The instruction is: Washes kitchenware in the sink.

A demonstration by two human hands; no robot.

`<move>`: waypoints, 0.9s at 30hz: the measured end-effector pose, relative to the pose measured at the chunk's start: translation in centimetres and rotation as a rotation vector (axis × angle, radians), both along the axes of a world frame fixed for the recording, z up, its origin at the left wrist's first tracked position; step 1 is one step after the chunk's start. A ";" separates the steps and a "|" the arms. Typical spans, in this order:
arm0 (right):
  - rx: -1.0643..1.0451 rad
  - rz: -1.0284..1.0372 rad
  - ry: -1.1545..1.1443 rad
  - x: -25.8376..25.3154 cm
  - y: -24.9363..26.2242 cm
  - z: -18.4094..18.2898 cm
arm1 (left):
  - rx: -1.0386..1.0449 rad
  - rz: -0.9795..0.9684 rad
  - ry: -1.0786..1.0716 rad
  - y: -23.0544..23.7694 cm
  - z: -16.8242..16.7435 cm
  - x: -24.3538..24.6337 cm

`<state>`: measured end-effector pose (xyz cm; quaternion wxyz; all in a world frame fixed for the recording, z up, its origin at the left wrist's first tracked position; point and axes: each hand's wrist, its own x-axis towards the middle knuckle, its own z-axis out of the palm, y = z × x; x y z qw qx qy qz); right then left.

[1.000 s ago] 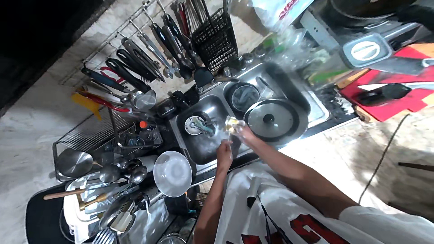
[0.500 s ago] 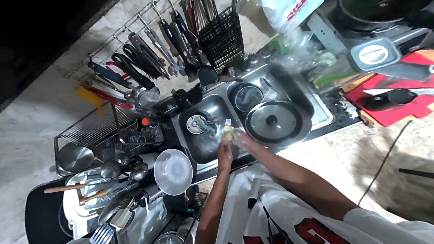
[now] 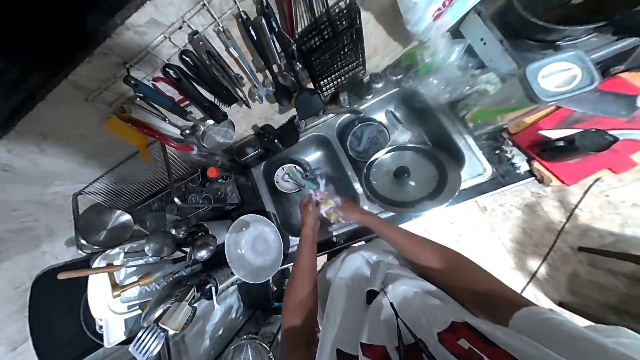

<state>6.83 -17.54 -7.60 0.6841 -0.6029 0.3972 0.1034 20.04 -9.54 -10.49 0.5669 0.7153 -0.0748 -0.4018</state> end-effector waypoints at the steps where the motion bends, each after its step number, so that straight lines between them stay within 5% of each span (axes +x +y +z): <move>1: 0.001 0.017 0.006 -0.1 -0.2 0.3 | -0.031 0.052 0.011 0.0 -0.6 0.5; 7: -0.035 -0.036 0.006 0.8 -0.8 -0.7 | 0.054 -0.078 0.003 0.0 0.6 -1.1; 11: 0.019 -0.017 0.043 0.0 0.4 -0.2 | 0.061 0.059 -0.062 -0.4 -0.7 4.3; 17: 0.083 -0.089 0.002 -3.2 0.3 -2.3 | 0.501 -0.158 -0.414 -2.5 -6.4 14.1; 22: 0.059 -0.176 -0.004 -6.8 -0.4 -3.7 | 0.869 -0.340 -0.647 -6.0 -9.2 16.0; 27: 0.099 -0.301 -0.072 -10.6 -1.0 -4.6 | 1.006 -0.356 -0.796 -7.6 -9.9 15.4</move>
